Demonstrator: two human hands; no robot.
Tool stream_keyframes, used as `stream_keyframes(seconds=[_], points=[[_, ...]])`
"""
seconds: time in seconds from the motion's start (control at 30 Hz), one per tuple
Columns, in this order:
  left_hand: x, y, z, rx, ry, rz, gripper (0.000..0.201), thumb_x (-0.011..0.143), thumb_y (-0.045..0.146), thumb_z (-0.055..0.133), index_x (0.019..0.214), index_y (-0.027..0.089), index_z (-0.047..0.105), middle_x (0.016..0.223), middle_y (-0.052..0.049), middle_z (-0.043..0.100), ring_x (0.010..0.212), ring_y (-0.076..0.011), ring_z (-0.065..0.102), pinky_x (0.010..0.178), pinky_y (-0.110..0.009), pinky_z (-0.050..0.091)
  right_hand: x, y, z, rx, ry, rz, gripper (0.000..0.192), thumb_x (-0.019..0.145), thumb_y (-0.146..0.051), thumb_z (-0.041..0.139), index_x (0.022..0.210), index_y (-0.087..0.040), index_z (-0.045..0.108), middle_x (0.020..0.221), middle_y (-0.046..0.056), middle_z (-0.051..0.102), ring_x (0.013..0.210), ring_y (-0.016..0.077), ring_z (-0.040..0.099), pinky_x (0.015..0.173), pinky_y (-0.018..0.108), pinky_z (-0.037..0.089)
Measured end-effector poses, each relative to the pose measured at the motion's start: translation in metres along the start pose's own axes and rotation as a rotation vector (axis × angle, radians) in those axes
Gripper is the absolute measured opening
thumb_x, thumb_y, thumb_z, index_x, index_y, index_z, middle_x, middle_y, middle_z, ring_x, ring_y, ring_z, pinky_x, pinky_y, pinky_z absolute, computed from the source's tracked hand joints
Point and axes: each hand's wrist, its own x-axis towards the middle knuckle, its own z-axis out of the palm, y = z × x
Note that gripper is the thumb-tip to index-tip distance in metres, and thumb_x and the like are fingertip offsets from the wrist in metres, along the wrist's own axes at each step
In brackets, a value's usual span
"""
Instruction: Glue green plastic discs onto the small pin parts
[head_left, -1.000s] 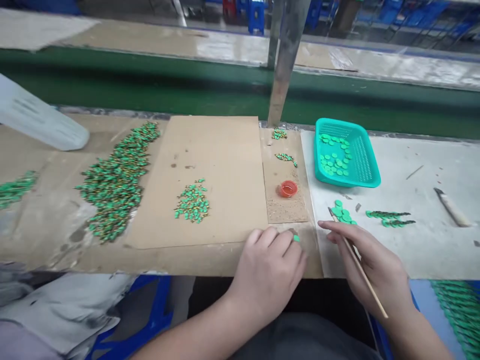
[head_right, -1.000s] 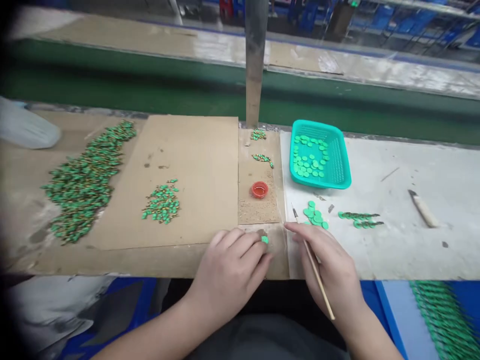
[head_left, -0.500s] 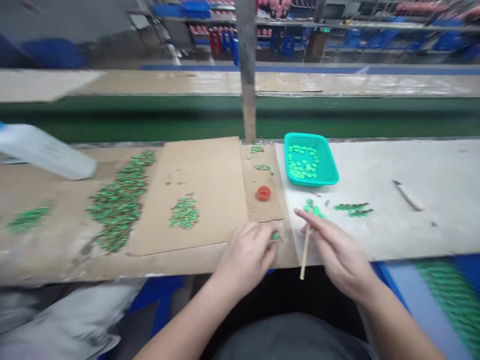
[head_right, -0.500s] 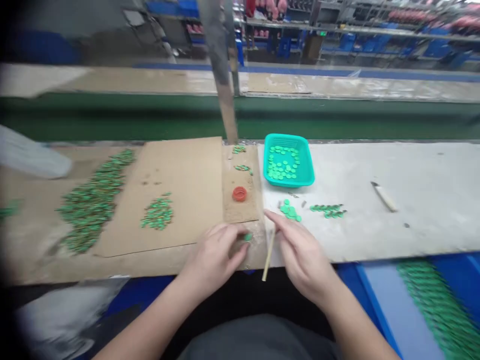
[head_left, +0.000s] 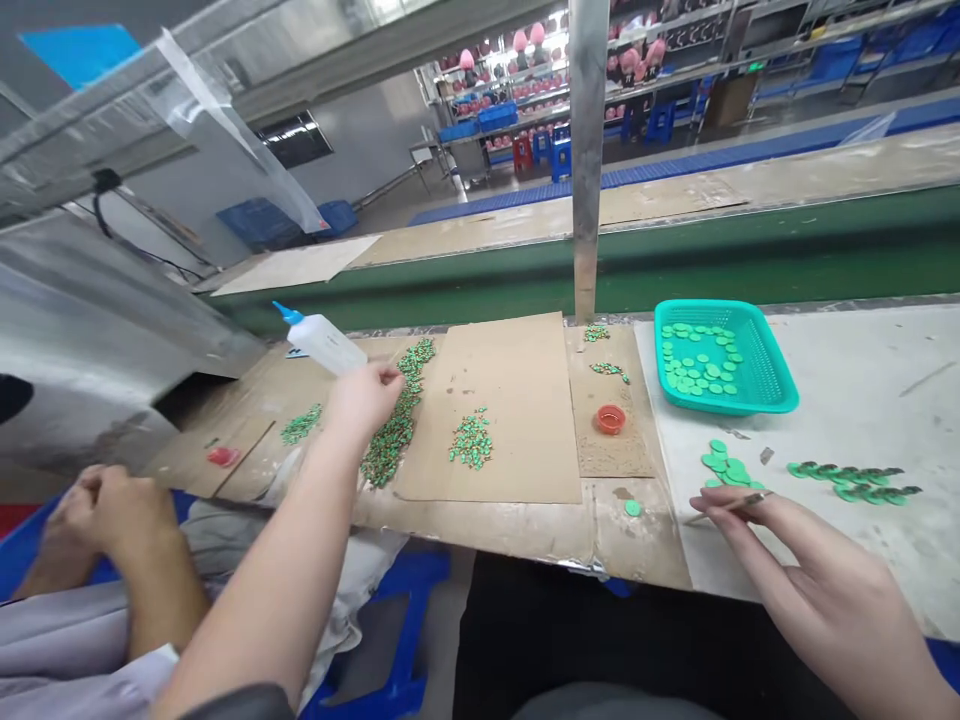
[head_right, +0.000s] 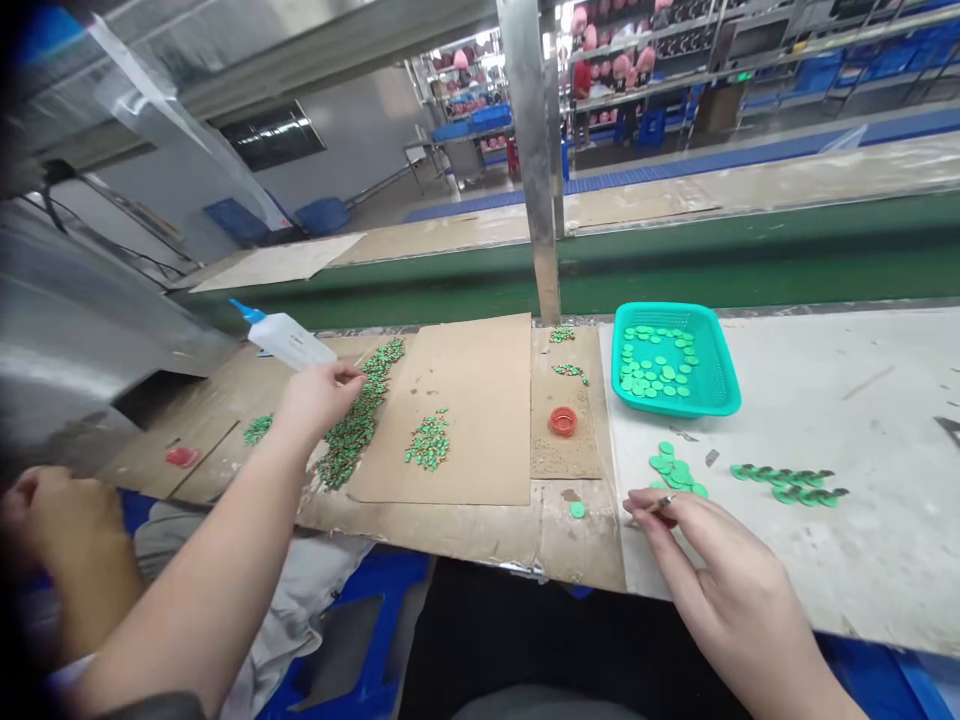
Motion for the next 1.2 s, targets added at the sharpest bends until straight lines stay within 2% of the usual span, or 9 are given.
stream_keyframes(seconds=[0.1,0.2,0.43,0.53,0.63,0.73,0.83,1.0,1.2], points=[[0.035,-0.006,-0.008,0.064,-0.136,0.033,0.027,0.107,0.042,0.078,0.109,0.015,0.074,0.108,-0.006,0.074,0.102,-0.0225,0.073,0.100,-0.045,0.063,0.004,-0.001,0.002,0.026,0.012,-0.034,0.015,0.111,-0.036,0.064,0.105,-0.029,0.076,0.095,0.002,0.086,0.083,0.0248,0.086,0.078,0.034,0.071],[0.052,-0.001,0.001,0.078,-0.227,0.110,0.031,0.106,0.047,0.079,0.110,0.016,0.074,0.112,-0.007,0.075,0.105,-0.0230,0.073,0.101,-0.045,0.063,0.006,-0.004,0.004,0.029,0.010,-0.026,0.014,0.111,-0.035,0.064,0.105,-0.029,0.075,0.095,0.003,0.086,0.082,0.0253,0.086,0.074,0.034,0.070],[0.052,0.008,0.002,-0.031,-0.173,0.177,0.039,0.107,0.055,0.074,0.105,0.016,0.072,0.101,-0.005,0.073,0.095,-0.0210,0.071,0.096,-0.043,0.062,0.001,-0.004,0.001,0.054,0.022,0.015,0.013,0.109,-0.033,0.065,0.104,-0.030,0.077,0.096,0.002,0.085,0.084,0.0248,0.086,0.076,0.033,0.070],[0.018,0.023,-0.007,-0.166,-0.098,0.241,0.038,0.108,0.054,0.068,0.107,0.017,0.072,0.097,-0.007,0.075,0.092,-0.0221,0.073,0.095,-0.044,0.063,-0.002,-0.008,0.001,0.118,0.090,0.135,0.014,0.110,-0.035,0.063,0.105,-0.029,0.074,0.094,0.003,0.083,0.086,0.0246,0.084,0.077,0.033,0.068],[-0.043,0.051,-0.010,-0.342,-0.091,0.390,0.037,0.104,0.056,0.064,0.104,0.021,0.077,0.109,-0.009,0.082,0.103,-0.0246,0.078,0.097,-0.040,0.066,0.008,-0.028,0.005,0.318,0.088,0.294,0.020,0.113,-0.040,0.060,0.107,-0.027,0.074,0.087,0.002,0.076,0.080,0.0208,0.078,0.072,0.030,0.065],[-0.110,0.084,-0.012,-0.497,-0.119,0.567,0.040,0.102,0.058,0.072,0.126,0.027,0.078,0.109,-0.005,0.085,0.096,-0.0228,0.082,0.087,-0.035,0.070,0.031,-0.059,0.014,0.613,-0.154,0.445,0.030,0.107,-0.051,0.068,0.101,-0.023,0.077,0.091,0.004,0.077,0.081,0.0198,0.074,0.072,0.030,0.062],[-0.156,0.113,-0.016,-0.622,-0.001,0.872,0.046,0.109,0.035,0.074,0.154,0.032,0.063,0.108,0.001,0.086,0.093,-0.0189,0.085,0.094,-0.031,0.071,0.053,-0.083,0.025,0.915,-0.304,0.603,0.044,0.096,-0.063,0.079,0.097,-0.020,0.077,0.073,-0.002,0.063,0.064,0.0136,0.054,0.057,0.025,0.048],[-0.177,0.136,-0.017,-0.468,0.229,1.134,0.064,0.114,0.017,0.065,0.172,0.032,0.044,0.122,0.002,0.085,0.112,-0.0159,0.083,0.101,-0.023,0.066,0.061,-0.097,0.033,1.123,-0.371,0.713,0.057,0.082,-0.071,0.091,0.080,-0.018,0.069,0.063,-0.008,0.049,0.058,0.0084,0.035,0.054,0.024,0.031],[-0.185,0.133,-0.002,-0.436,0.204,1.143,0.064,0.114,0.017,0.064,0.174,0.027,0.042,0.125,-0.001,0.084,0.111,-0.0148,0.083,0.100,-0.019,0.064,0.050,-0.095,0.035,1.158,-0.301,0.770,0.050,0.080,-0.061,0.095,0.083,-0.018,0.069,0.068,-0.006,0.057,0.062,0.0090,0.042,0.056,0.023,0.034]])
